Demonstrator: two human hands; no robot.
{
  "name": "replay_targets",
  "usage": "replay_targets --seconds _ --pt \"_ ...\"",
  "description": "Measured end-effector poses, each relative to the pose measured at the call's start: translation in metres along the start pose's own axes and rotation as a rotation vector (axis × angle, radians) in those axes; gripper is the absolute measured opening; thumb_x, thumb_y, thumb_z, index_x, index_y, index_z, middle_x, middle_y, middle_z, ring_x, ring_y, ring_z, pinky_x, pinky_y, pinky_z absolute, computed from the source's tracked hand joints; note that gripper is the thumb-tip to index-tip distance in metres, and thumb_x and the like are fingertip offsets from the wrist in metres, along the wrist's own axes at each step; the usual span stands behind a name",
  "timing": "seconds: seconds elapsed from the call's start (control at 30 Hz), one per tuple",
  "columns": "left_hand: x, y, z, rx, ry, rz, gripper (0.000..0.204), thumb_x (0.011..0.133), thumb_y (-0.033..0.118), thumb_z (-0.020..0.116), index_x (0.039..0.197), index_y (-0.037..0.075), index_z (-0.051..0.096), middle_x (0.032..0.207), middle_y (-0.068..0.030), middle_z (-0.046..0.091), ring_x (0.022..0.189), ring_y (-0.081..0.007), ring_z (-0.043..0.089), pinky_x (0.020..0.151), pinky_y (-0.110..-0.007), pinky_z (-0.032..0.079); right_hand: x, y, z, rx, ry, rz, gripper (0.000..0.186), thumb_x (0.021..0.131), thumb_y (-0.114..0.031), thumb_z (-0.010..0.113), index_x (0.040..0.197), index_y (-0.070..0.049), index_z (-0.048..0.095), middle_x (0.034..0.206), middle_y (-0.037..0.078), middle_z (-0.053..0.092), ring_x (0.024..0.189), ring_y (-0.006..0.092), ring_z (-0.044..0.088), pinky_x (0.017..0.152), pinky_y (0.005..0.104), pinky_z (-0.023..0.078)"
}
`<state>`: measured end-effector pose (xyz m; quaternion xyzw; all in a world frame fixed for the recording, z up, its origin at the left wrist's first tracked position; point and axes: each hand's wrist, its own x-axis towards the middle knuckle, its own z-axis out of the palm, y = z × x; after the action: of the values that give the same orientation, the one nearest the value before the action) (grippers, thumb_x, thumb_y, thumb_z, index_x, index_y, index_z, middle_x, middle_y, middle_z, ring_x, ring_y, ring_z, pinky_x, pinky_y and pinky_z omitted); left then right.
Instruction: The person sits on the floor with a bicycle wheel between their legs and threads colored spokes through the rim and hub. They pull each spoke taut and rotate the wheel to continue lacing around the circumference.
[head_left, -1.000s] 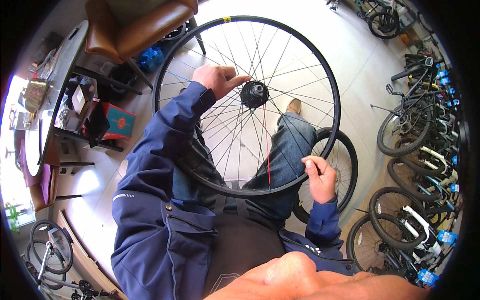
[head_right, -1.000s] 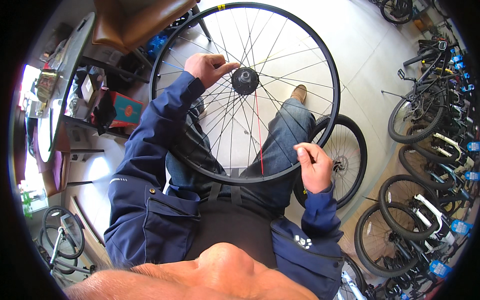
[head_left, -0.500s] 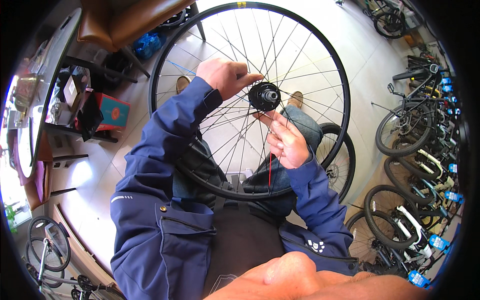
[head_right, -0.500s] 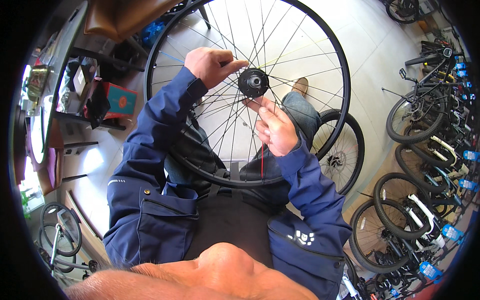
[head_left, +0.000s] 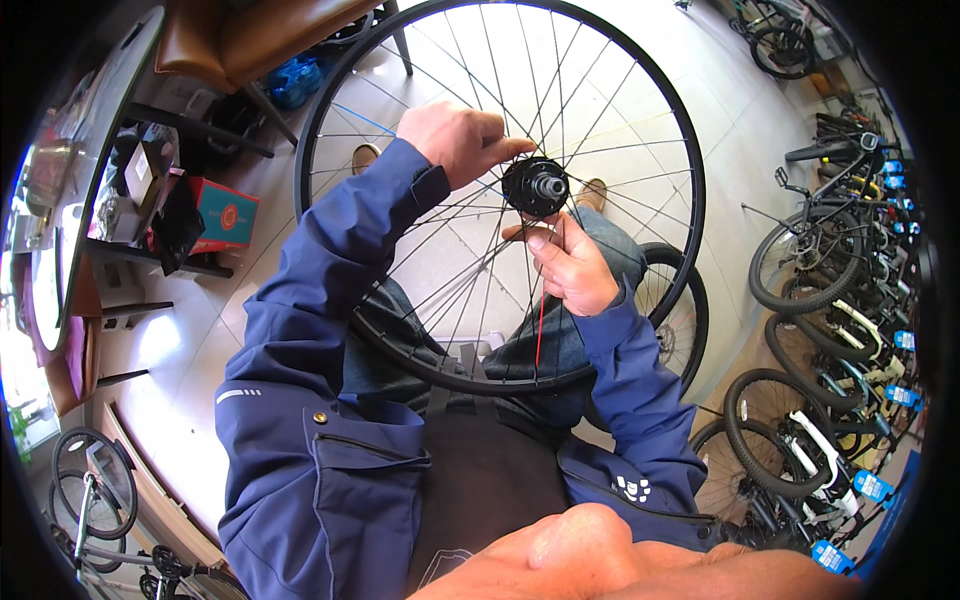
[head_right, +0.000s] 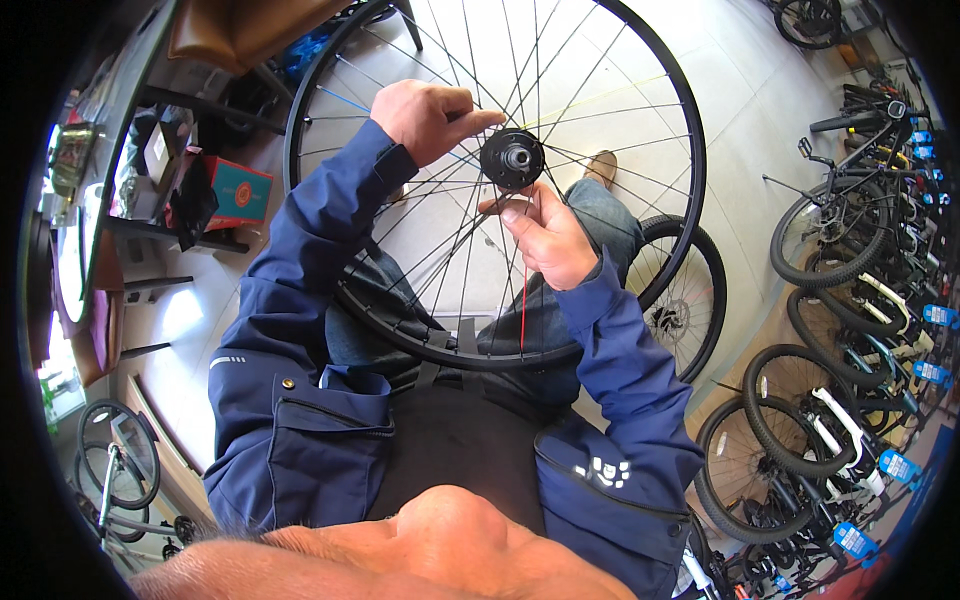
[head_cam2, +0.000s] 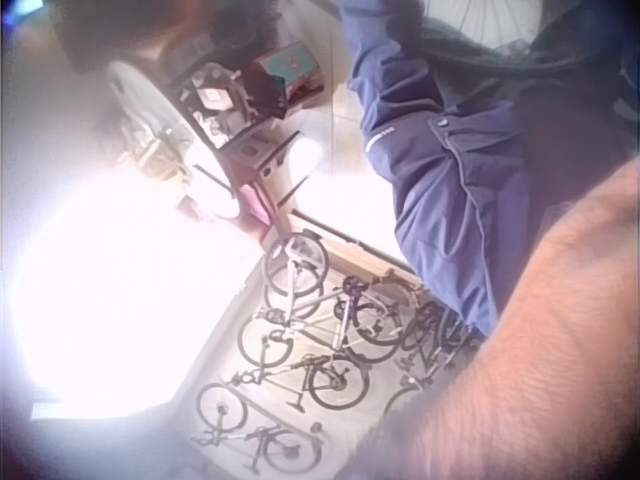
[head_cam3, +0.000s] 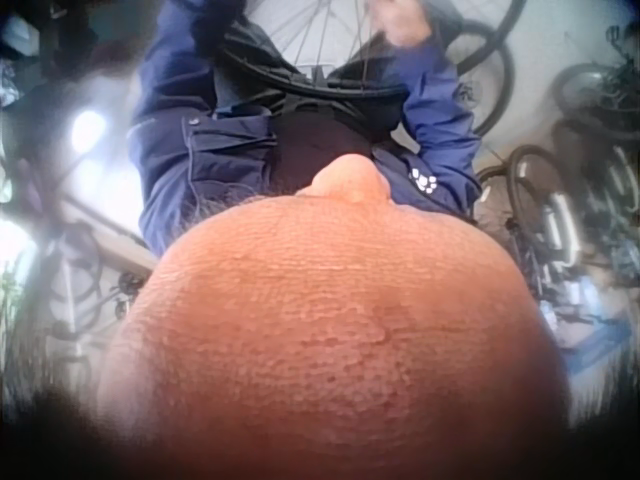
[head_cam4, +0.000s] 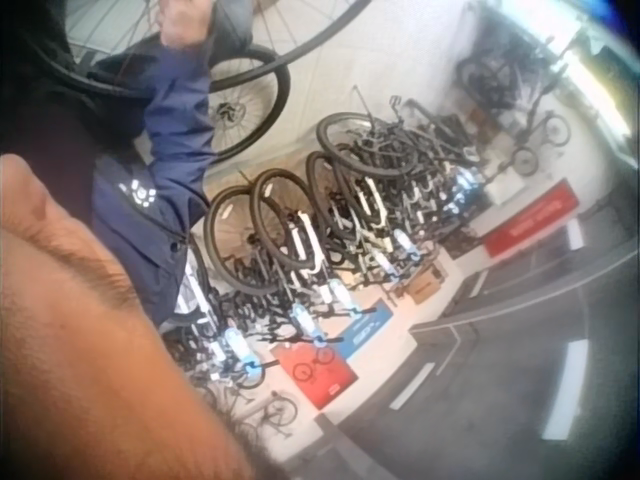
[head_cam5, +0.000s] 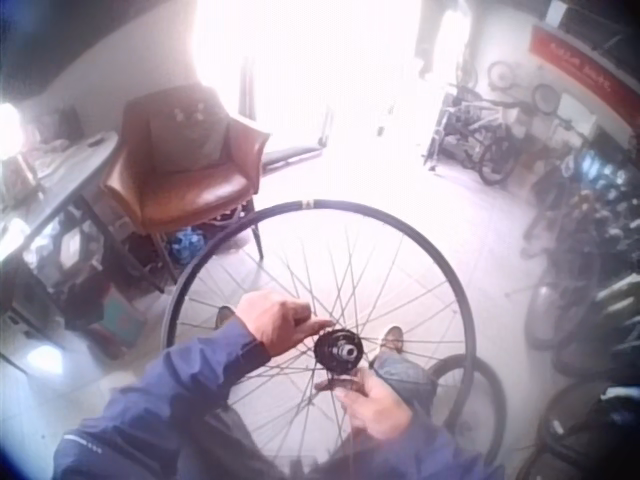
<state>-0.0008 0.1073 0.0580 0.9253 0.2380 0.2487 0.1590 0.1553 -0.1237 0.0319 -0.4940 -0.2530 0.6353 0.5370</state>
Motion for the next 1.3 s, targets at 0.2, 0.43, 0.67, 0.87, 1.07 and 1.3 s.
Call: replay_targets --seconds 0.2,0.43,0.67,0.87,1.07,1.3 --pt "0.002 0.001 0.003 -0.004 0.008 0.022 0.06 0.103 0.064 0.077 0.074 0.011 0.074 0.06 -0.0099 0.063 0.058 -0.0354 0.067 0.055 -0.045 0.053 0.001 0.008 -0.004 -0.129 0.043 -0.019 0.027 0.116 -0.009 0.061 0.142 -0.003 0.058 0.133 0.011 0.077 0.078 0.0011 0.052 0.067 0.0193 0.044" --pt "0.002 -0.002 0.008 0.009 -0.012 -0.012 0.061 0.102 0.064 0.078 0.073 0.011 0.074 0.059 -0.0094 0.063 0.058 -0.0352 0.067 0.056 -0.044 0.052 0.003 0.009 -0.009 -0.108 0.065 0.04 0.027 0.117 -0.009 0.06 0.143 -0.002 0.058 0.127 0.013 0.08 0.073 0.0024 0.054 0.065 0.0209 0.047" --pt "0.0 -0.005 0.013 0.003 -0.006 -0.011 0.059 0.102 0.062 0.079 0.073 0.011 0.074 0.06 -0.0094 0.063 0.058 -0.035 0.066 0.055 -0.043 0.052 0.002 0.008 0.0 -0.031 0.107 0.049 0.03 0.118 -0.011 0.057 0.147 -0.006 0.061 0.134 0.011 0.079 0.058 -0.0014 0.036 0.049 0.0186 0.029" --pt "0.0 -0.005 0.015 0.003 -0.006 -0.008 0.061 0.102 0.064 0.079 0.073 0.011 0.074 0.06 -0.0094 0.063 0.057 -0.0352 0.066 0.055 -0.043 0.051 0.006 0.013 0.004 -0.211 0.17 -0.027 0.021 0.117 -0.002 0.057 0.136 0.004 0.065 0.121 0.011 0.081 0.105 0.0141 0.072 0.099 0.029 0.056" --pt "-0.001 -0.007 0.018 0.003 -0.005 -0.011 0.062 0.102 0.065 0.078 0.072 0.011 0.072 0.059 -0.0098 0.062 0.057 -0.0355 0.064 0.055 -0.044 0.05 0.012 0.027 0.004 -0.204 0.139 -0.197 0.016 0.115 0.0 0.058 0.128 0.004 0.065 0.116 0.014 0.08 0.11 0.0169 0.075 0.103 0.0324 0.057" --pt "-0.004 -0.008 0.019 -0.032 0.032 0.018 0.06 0.103 0.063 0.078 0.074 0.011 0.071 0.059 -0.0107 0.06 0.056 -0.0368 0.063 0.052 -0.044 0.048 0.012 0.029 0.007 -0.392 0.224 -0.184 0.013 0.111 -0.001 0.06 0.123 0.001 0.062 0.107 0.008 0.076 0.101 0.0122 0.071 0.095 0.0302 0.057"
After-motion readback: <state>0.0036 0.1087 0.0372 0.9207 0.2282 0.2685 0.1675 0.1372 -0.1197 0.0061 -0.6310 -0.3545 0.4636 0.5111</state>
